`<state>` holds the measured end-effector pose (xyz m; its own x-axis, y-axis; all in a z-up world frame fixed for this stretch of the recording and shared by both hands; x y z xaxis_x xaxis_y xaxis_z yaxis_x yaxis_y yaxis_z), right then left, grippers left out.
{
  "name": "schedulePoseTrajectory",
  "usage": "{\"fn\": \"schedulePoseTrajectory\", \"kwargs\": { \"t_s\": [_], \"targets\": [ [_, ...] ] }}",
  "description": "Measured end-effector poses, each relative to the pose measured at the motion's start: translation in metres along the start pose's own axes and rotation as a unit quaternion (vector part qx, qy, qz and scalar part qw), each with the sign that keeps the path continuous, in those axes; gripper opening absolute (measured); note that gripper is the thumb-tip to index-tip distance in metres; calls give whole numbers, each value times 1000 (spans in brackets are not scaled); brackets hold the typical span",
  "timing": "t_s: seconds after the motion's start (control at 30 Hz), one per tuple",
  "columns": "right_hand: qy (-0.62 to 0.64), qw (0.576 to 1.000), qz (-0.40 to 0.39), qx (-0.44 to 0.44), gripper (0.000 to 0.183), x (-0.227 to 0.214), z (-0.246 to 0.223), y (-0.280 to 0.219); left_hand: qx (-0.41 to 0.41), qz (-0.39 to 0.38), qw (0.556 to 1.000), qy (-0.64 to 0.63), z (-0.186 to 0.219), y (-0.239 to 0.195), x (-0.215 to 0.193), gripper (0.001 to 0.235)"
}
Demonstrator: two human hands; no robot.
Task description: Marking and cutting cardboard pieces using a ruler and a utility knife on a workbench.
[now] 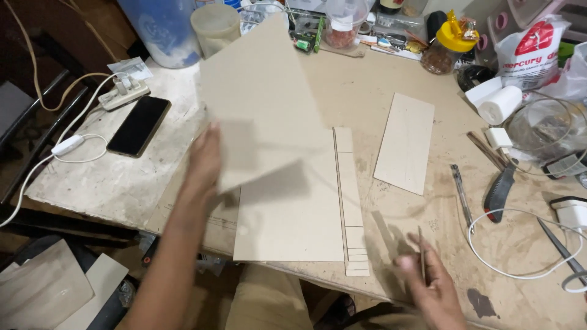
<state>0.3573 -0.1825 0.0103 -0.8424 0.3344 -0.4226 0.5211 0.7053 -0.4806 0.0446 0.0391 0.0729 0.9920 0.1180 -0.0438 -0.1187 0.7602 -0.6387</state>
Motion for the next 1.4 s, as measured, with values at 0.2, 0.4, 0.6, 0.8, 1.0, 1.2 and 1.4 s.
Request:
{"fn": "schedulePoseTrajectory", "kwargs": {
  "t_s": [0.2, 0.4, 0.6, 0.8, 1.0, 1.2, 1.4],
  "targets": [
    [-113, 977, 0, -183, 39, -29, 9, 32, 154, -67, 985, 30, -53, 13, -40, 58],
    [-343, 866, -62, -359, 41, -25, -4, 41, 113, -72, 981, 140, -72, -10, -32, 71],
    [-352, 823, -110, -433, 39, -8, -1, 48, 193, -94, 955, 204, -77, -4, -31, 71],
    [-294, 799, -128, -509, 37, -1, -2, 54, 147, -51, 947, 283, -88, -5, -34, 103],
    [-277, 806, -117, -511, 33, -9, 6, 61, 188, -46, 951, 239, -94, 4, -35, 93],
    [-317, 815, -118, -471, 39, -12, 12, 69, 229, -58, 959, 153, -91, 1, -35, 89],
    [-285, 819, -108, -485, 35, -10, 4, 61, 235, -31, 961, 145, -88, -3, -35, 84]
  ]
}}
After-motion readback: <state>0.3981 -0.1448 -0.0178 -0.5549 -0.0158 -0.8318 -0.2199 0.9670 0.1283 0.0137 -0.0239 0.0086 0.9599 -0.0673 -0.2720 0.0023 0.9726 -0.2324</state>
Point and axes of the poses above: each hand's wrist, its own y-axis towards the middle knuckle, its own x-axis out of the palm, z = x × y, the point moved 3 cm from there along y, towards the middle knuckle, and after that the axes turned 4 degrees about -z, right-handed, at the moved point
